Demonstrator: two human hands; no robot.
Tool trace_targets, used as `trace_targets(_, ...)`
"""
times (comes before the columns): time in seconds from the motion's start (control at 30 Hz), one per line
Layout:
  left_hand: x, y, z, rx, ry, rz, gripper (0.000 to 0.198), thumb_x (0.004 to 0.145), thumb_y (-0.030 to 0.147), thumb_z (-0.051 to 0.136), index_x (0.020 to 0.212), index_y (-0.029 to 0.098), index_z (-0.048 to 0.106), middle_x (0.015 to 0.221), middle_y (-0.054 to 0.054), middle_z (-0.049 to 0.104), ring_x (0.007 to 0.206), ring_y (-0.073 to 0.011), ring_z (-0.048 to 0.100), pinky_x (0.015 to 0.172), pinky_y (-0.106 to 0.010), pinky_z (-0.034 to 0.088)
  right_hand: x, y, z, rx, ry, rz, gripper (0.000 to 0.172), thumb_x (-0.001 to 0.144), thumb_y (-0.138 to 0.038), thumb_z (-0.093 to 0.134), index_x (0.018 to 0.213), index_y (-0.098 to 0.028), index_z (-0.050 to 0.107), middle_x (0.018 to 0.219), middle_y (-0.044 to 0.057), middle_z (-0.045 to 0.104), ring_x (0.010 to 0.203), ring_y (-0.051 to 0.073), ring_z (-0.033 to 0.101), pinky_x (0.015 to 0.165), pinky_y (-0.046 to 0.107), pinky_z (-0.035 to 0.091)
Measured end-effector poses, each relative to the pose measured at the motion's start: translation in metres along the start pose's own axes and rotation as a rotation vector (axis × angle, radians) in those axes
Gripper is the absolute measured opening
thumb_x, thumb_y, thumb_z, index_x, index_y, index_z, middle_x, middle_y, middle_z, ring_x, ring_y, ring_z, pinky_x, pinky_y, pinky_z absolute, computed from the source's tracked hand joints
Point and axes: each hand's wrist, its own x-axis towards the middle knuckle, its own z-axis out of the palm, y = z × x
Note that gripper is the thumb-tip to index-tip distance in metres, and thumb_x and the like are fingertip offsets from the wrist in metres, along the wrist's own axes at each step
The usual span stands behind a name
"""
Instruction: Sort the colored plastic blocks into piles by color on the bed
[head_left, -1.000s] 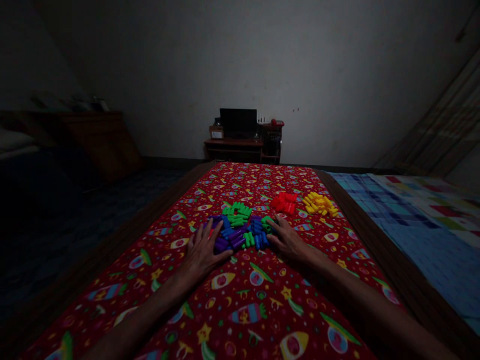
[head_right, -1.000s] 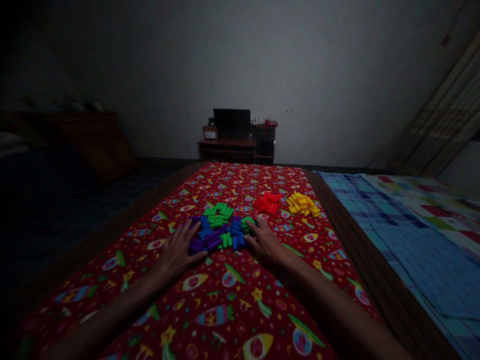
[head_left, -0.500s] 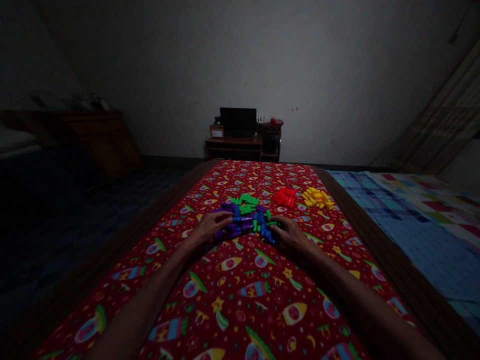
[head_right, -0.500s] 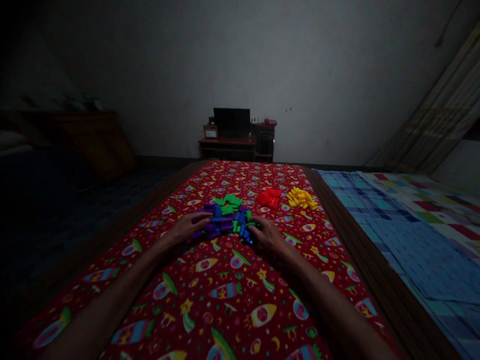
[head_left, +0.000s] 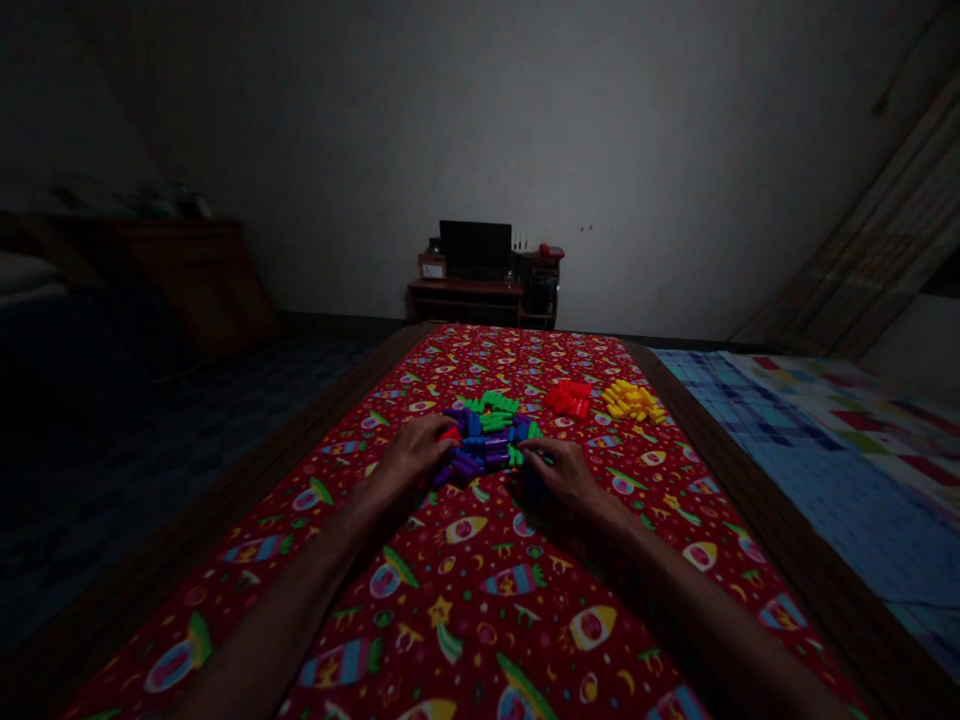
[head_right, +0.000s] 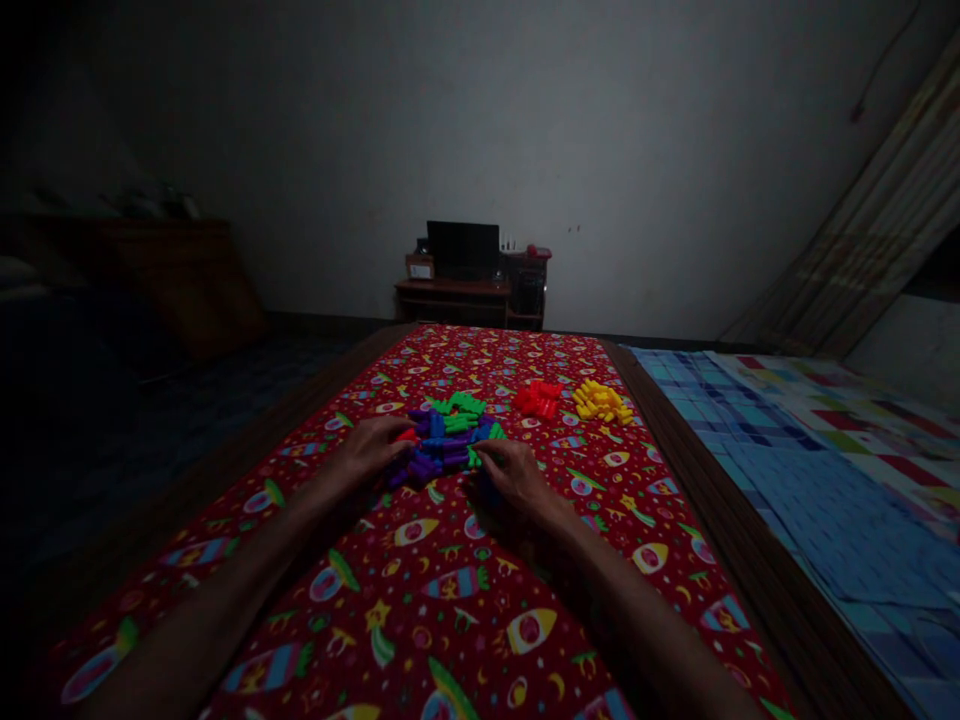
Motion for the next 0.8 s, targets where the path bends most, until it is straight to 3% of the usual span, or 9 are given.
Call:
trace_targets(0.07,0.001,0.014,0.006,-0.072,0.027,0.012,0.045,0.076,0.033,0.057,0.118,0.019,0.063,0.096,-0.005,0.072,0.084,-0.0223,0.066,0.077,-0.030,0.050,0.009,-0.008,0.004,0.005,-0.020,-0.050,0.027,0.088,-0.029,0.052,0.106,-0.022,0.070,0.099,0.006,0.074,0.085,0.021,0.069,0.076,0.032,0.053)
trace_targets(0.17,-0.002,0.031,0.020,-0.156,-0.030,0.102,0.058,0.077,0.030,0.058,0.134,0.021,0.050,0.097,-0.003,0.071,0.083,-0.0214,0.067,0.076,-0.030,0.052,0.023,-0.018,0.009,-0.028,-0.123,-0.128,0.034,0.089,-0.029,0.054,0.120,-0.022,0.064,0.103,0.007,0.073,0.086,0.020,0.069,0.075,0.030,0.052)
trace_targets(0.27,-0.006,0.035,0.029,-0.164,-0.028,0.176,0.060,0.081,0.026,0.054,0.140,0.021,0.042,0.111,-0.006,0.068,0.097,-0.0228,0.066,0.084,-0.034,0.052,0.034,-0.015,0.004,-0.080,-0.198,-0.141,0.027,0.090,-0.029,0.053,0.110,-0.021,0.068,0.089,0.005,0.074,0.073,0.017,0.068,0.069,0.026,0.050)
trace_targets(0.33,-0.006,0.032,0.029,-0.124,0.026,0.168,0.056,0.083,0.028,0.053,0.137,0.020,0.045,0.117,-0.008,0.066,0.100,-0.0234,0.065,0.089,-0.036,0.052,0.042,-0.001,-0.007,-0.084,-0.091,-0.064,0.023,0.089,-0.030,0.054,0.100,-0.021,0.072,0.085,0.005,0.074,0.072,0.017,0.068,0.068,0.027,0.050)
trace_targets(0.43,-0.001,0.023,0.022,-0.043,0.113,0.160,0.042,0.084,0.033,0.052,0.123,0.018,0.057,0.118,-0.009,0.066,0.103,-0.0237,0.064,0.093,-0.039,0.050,0.057,0.034,-0.032,-0.084,0.225,0.155,0.024,0.087,-0.033,0.055,0.092,-0.019,0.073,0.089,0.006,0.075,0.079,0.020,0.069,0.073,0.030,0.052)
trace_targets(0.53,0.002,0.014,0.020,-0.001,0.113,0.198,0.031,0.087,0.034,0.048,0.107,0.019,0.066,0.110,-0.008,0.069,0.102,-0.0230,0.064,0.094,-0.039,0.050,0.072,0.071,-0.052,-0.193,0.442,0.309,0.025,0.084,-0.033,0.055,0.091,-0.019,0.074,0.093,0.007,0.075,0.087,0.022,0.070,0.080,0.033,0.052)
trace_targets(0.67,0.000,0.006,0.031,0.013,0.099,0.267,0.029,0.089,0.034,0.046,0.101,0.020,0.068,0.105,-0.008,0.070,0.101,-0.0219,0.064,0.093,-0.039,0.051,0.083,0.100,-0.059,-0.341,0.408,0.384,0.025,0.082,-0.033,0.057,0.092,-0.018,0.076,0.094,0.009,0.075,0.088,0.023,0.069,0.083,0.035,0.051)
trace_targets(0.8,-0.001,-0.001,0.034,0.056,0.105,0.280,0.031,0.089,0.035,0.045,0.099,0.018,0.069,0.107,-0.010,0.069,0.104,-0.0232,0.063,0.095,-0.040,0.050,0.082,0.105,-0.061,-0.441,0.416,0.403,0.027,0.081,-0.029,0.058,0.097,-0.015,0.075,0.103,0.012,0.073,0.097,0.025,0.067,0.090,0.037,0.048)
